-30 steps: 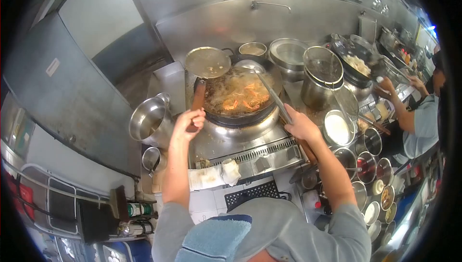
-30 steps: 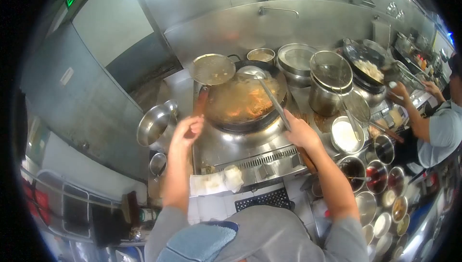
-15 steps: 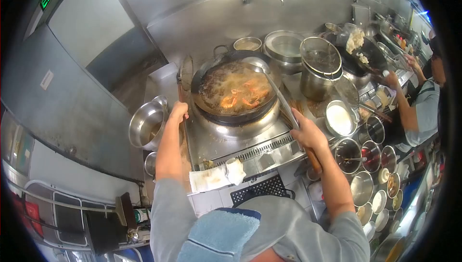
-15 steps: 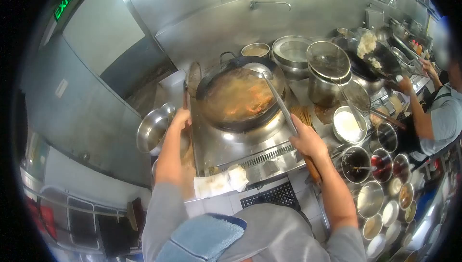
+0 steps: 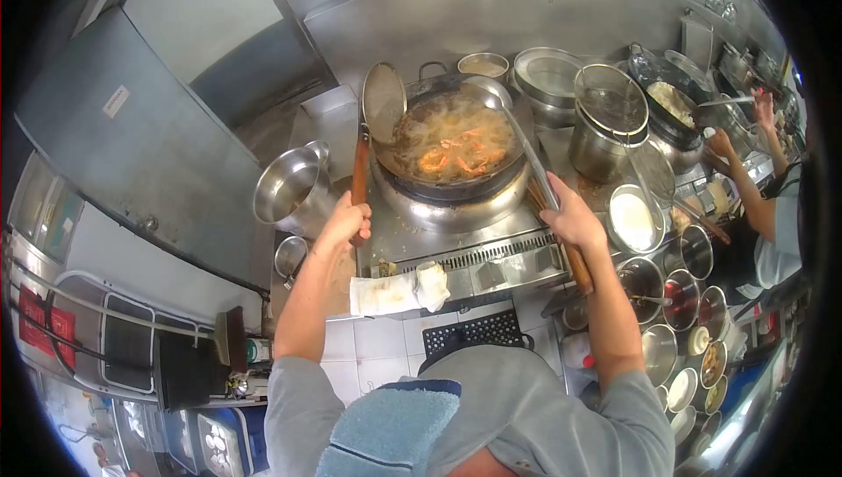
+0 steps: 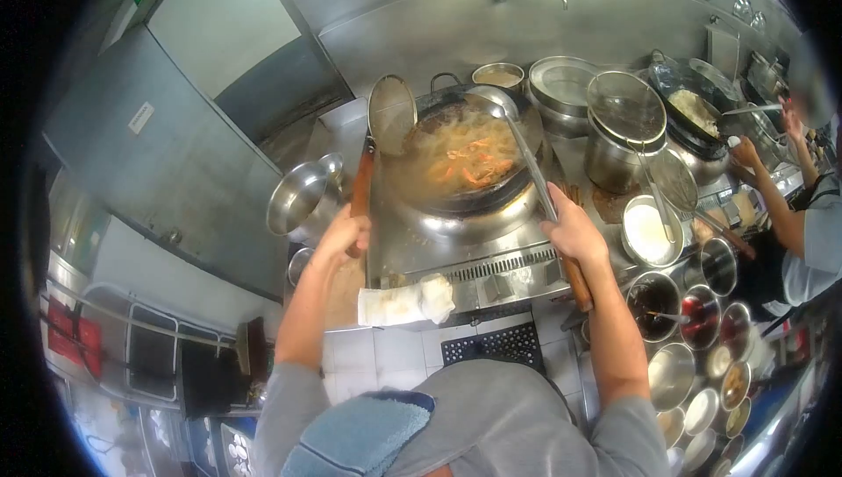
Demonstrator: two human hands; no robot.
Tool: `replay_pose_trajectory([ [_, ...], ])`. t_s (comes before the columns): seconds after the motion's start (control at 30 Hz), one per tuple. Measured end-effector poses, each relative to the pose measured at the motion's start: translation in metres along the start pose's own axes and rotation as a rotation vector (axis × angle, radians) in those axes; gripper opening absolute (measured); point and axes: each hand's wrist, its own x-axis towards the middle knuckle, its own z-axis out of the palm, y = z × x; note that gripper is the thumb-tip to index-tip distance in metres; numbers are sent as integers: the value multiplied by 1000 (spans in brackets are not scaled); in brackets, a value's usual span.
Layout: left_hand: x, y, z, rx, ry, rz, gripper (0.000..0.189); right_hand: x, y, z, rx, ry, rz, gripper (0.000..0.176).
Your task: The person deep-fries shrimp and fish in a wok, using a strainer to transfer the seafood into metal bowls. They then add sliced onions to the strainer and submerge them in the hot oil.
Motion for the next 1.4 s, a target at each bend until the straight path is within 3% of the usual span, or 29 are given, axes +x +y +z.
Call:
replay_pose_trajectory([
  [0.07, -11, -11, 9, -226, -55, -34, 24, 1, 19, 4, -73, 67, -131, 76],
  [0.27, 2, 15, -13, -483, -80, 26, 21, -15, -8, -5, -12, -15, 20, 74],
  [0.4, 61, 50, -43, -189, -13, 109, 20, -18, -4, 9, -50, 55, -37, 75],
  [0.53, 160, 29, -62, 341, 139, 204, 9, -22, -13, 26, 9, 132, -7, 75],
  [0.57, 194, 10, -66, 324, 198, 197, 8, -23, -17, 28, 17, 157, -7, 75],
  [0.67, 212, -2, -73, 226, 41, 3, 14, -36, -35, 25, 23, 160, 109, 75],
  [0.7, 220, -9, -80, 251, 56, 12, 31, -41, -21, 24, -98, 223, -24, 72],
  [0.8, 153, 19, -74, 382, 184, 194, 46, -72, -63, -13, -179, -1, 151, 73],
  [0.87, 108, 46, -71, 542, 178, 242, 51, -85, -70, -25, -325, -98, 109, 74],
  [0.9, 80, 65, -67, 568, 135, 190, 51, -90, -68, -32, -394, -140, 56, 74],
  [0.97, 56, 68, -60, 532, 112, 263, 51, -93, -55, -42, -518, -224, -36, 75],
  [1.03, 29, 72, -43, 547, 66, 270, 51, -77, -46, -34, -535, -247, 19, 74],
  [1.13, 32, 52, -15, 620, 26, 272, 50, -54, -16, -16, -518, -185, -32, 73],
  [1.2, 58, 23, -7, 807, 111, 432, 51, -51, -11, -12, -483, -129, -72, 74],
  [1.23, 54, 22, 2, 782, 95, 386, 52, -60, -19, -18, -473, -140, -42, 74],
  [1.27, 50, 20, 10, 927, 130, 464, 53, -72, -26, -29, -470, -183, -70, 72],
  [1.4, 38, 9, 29, 991, 131, 441, 55, -99, -37, -70, -386, -389, -69, 66],
])
